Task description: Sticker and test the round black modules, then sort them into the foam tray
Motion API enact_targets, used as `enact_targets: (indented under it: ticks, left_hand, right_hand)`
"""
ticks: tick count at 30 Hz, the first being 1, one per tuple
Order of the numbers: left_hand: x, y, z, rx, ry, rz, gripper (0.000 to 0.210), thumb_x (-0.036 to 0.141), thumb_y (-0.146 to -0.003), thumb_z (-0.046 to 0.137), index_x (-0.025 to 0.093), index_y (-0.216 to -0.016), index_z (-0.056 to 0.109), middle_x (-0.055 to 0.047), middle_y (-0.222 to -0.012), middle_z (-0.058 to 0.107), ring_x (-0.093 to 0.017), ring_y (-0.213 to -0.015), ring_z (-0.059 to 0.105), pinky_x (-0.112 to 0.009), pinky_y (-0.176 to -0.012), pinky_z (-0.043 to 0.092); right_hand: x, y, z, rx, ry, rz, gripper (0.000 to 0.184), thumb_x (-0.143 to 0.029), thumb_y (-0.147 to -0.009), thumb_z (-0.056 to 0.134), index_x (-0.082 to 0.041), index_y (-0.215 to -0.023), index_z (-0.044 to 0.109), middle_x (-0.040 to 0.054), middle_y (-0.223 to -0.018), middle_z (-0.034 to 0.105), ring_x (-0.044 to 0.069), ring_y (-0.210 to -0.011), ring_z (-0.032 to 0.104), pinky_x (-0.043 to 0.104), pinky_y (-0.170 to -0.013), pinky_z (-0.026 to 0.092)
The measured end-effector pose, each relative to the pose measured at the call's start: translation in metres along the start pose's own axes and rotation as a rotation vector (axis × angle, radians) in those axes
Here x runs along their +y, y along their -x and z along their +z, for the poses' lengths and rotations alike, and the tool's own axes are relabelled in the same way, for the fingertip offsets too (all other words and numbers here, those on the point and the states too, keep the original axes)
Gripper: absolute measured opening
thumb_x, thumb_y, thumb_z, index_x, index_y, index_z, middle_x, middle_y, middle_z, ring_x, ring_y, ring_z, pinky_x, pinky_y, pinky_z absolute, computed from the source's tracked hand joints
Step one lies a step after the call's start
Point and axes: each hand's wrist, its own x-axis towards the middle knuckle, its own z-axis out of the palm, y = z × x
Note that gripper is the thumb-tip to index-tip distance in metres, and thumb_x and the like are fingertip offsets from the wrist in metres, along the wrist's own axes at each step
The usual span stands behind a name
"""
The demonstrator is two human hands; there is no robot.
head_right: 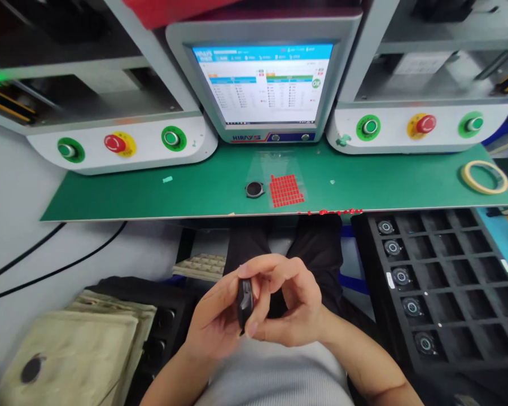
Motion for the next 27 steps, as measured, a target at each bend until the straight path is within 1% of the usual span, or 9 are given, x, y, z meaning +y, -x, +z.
enact_targets:
  ticks: [3, 7, 11, 15, 17, 21, 24, 25, 27]
  left_hand:
    - [0.000, -0.005, -0.003, 0.046, 0.016, 0.010, 0.034, 0.047, -0.092, 0.055, 0.014, -0.082, 0.055, 0.001, -0.057, 0.045, -0.006, -0.045, 0.032, -0.016, -0.038, 0.019]
    - [0.004, -0.013, -0.005, 0.045, 0.016, 0.055, 0.031, 0.042, -0.096, 0.053, 0.013, -0.088, 0.059, 0.002, -0.058, 0.045, -0.004, -0.044, 0.028, -0.014, -0.038, 0.017]
    - [0.009, -0.021, -0.003, 0.092, 0.005, 0.067, 0.032, 0.043, -0.095, 0.055, 0.013, -0.085, 0.060, 0.001, -0.061, 0.049, -0.002, -0.044, 0.024, -0.013, -0.039, 0.015]
    - [0.013, -0.028, -0.003, 0.147, -0.007, 0.081, 0.031, 0.042, -0.094, 0.058, 0.013, -0.084, 0.063, 0.002, -0.055, 0.042, -0.004, -0.045, 0.026, -0.013, -0.039, 0.017]
    - [0.013, -0.031, -0.004, 0.142, 0.001, 0.086, 0.031, 0.042, -0.094, 0.058, 0.013, -0.084, 0.063, 0.003, -0.054, 0.041, -0.004, -0.044, 0.026, -0.013, -0.039, 0.018]
    - [0.013, -0.038, -0.008, 0.118, -0.052, 0.055, 0.035, 0.045, -0.095, 0.053, 0.013, -0.083, 0.062, 0.001, -0.056, 0.049, -0.003, -0.041, 0.025, -0.014, -0.038, 0.017]
    - [0.021, -0.048, -0.018, 0.127, -0.312, 0.037, 0.053, 0.061, -0.096, 0.040, 0.014, -0.089, 0.062, -0.002, -0.062, 0.056, -0.007, -0.042, 0.036, -0.018, -0.041, 0.030]
    - [0.027, -0.053, -0.023, 0.156, -0.485, 0.070, 0.057, 0.064, -0.096, 0.035, 0.014, -0.094, 0.062, -0.003, -0.066, 0.058, -0.009, -0.046, 0.042, -0.021, -0.046, 0.037]
    - [0.042, -0.067, -0.039, 0.301, -0.960, 0.197, 0.052, 0.062, -0.096, 0.037, 0.016, -0.103, 0.062, -0.005, -0.078, 0.063, -0.013, -0.058, 0.052, -0.027, -0.060, 0.047]
  right_hand:
    - [0.002, -0.007, -0.005, -0.026, 0.000, -0.003, 0.041, -0.021, -0.075, 0.083, -0.027, -0.102, 0.052, 0.0088, -0.116, 0.070, 0.024, -0.107, 0.070, 0.041, -0.084, 0.062]
    - [0.005, -0.019, -0.009, -0.026, -0.051, 0.055, 0.044, -0.020, -0.069, 0.086, -0.026, -0.094, 0.050, 0.0083, -0.113, 0.069, 0.021, -0.099, 0.070, 0.040, -0.087, 0.060]
    - [0.010, -0.030, -0.012, -0.029, -0.057, 0.040, 0.041, -0.022, -0.070, 0.085, -0.025, -0.089, 0.048, 0.0082, -0.109, 0.069, 0.021, -0.100, 0.068, 0.039, -0.087, 0.059]
    - [0.016, -0.036, -0.016, -0.046, -0.106, 0.053, 0.041, -0.020, -0.069, 0.085, -0.025, -0.088, 0.048, 0.0062, -0.110, 0.068, 0.019, -0.100, 0.068, 0.036, -0.090, 0.058]
    - [0.018, -0.038, -0.018, -0.040, -0.117, 0.058, 0.041, -0.020, -0.069, 0.085, -0.025, -0.087, 0.049, 0.0058, -0.111, 0.069, 0.019, -0.100, 0.068, 0.036, -0.090, 0.058]
    - [0.019, -0.040, -0.019, 0.006, -0.025, 0.005, 0.042, -0.017, -0.069, 0.085, -0.026, -0.090, 0.049, 0.0055, -0.110, 0.070, 0.020, -0.105, 0.068, 0.045, -0.104, 0.052]
    - [0.016, -0.038, -0.026, 0.045, 0.152, -0.054, 0.041, -0.013, -0.072, 0.082, -0.026, -0.091, 0.048, 0.0054, -0.113, 0.070, 0.020, -0.107, 0.068, 0.051, -0.113, 0.045]
    - [0.014, -0.038, -0.031, 0.069, 0.233, -0.086, 0.040, -0.012, -0.073, 0.081, -0.025, -0.091, 0.048, 0.0053, -0.114, 0.070, 0.020, -0.107, 0.068, 0.052, -0.113, 0.044]
    - [0.012, -0.041, -0.047, 0.134, 0.451, -0.156, 0.038, -0.012, -0.074, 0.079, -0.025, -0.089, 0.046, 0.0054, -0.114, 0.069, 0.021, -0.109, 0.067, 0.052, -0.112, 0.045]
